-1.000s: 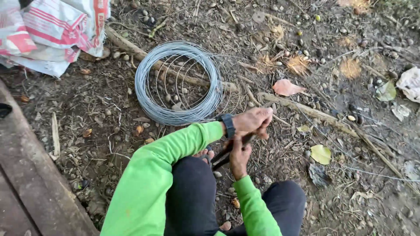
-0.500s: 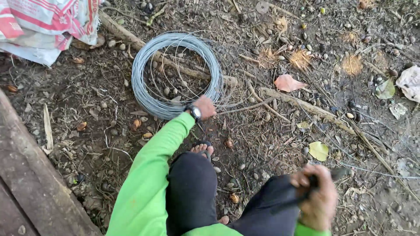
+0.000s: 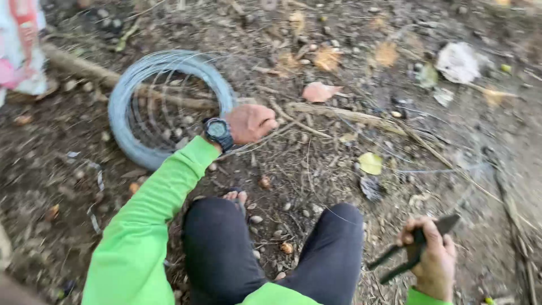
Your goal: A person uses pliers to unroll and cut segments of wire from a large coil.
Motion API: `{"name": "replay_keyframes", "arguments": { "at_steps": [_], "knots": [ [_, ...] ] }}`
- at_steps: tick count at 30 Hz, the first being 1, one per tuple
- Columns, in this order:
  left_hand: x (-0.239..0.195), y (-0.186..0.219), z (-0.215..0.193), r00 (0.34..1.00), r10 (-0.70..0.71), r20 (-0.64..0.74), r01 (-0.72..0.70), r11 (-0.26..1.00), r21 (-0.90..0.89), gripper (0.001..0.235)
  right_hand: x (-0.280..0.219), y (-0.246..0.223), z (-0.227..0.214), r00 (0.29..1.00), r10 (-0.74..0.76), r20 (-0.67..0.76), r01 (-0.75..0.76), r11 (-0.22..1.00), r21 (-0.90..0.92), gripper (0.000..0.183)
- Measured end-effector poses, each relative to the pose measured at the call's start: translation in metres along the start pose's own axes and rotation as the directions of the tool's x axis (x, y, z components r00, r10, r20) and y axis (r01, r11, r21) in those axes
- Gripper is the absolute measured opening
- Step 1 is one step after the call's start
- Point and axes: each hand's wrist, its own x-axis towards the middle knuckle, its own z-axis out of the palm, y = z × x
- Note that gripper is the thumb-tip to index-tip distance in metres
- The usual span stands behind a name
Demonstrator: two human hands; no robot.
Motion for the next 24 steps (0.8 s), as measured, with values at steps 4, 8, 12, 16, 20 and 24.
{"name": "replay_keyframes", "arguments": {
  "at_steps": [4,8,12,16,20,24],
  "knots": [
    [0.065,0.088,0.024,0.900,0.077,0.428,-0.067,0.997,-0.039,0.029,-0.010,-0.015,0.019,0.997,-0.051,-0.062,0.065,0.966,0.250,0.014],
    [0.055,0.124,0.082,0.696,0.413,0.588,-0.468,0.881,-0.066,0.062,-0.027,-0.016,0.013,0.981,-0.193,0.026,0.156,0.856,0.493,0.019],
    [0.038,0.124,0.130,0.222,0.134,0.966,-0.111,0.987,-0.112,0.045,-0.045,-0.025,-0.017,0.977,-0.208,-0.054,0.212,0.893,0.398,0.020],
    [0.028,0.110,0.114,0.184,0.151,0.971,-0.152,0.981,-0.123,0.052,-0.068,-0.024,-0.084,0.930,-0.170,-0.326,0.223,0.966,0.133,0.018],
    [0.018,0.125,0.082,0.164,0.181,0.970,0.175,0.962,-0.209,0.042,-0.080,-0.010,-0.125,0.819,-0.162,-0.551,0.259,0.961,0.101,0.012],
    [0.020,0.156,0.048,0.333,0.256,0.907,-0.277,0.947,-0.166,0.024,-0.073,0.015,-0.159,0.713,-0.029,-0.701,0.322,0.901,0.290,0.009]
  ]
}}
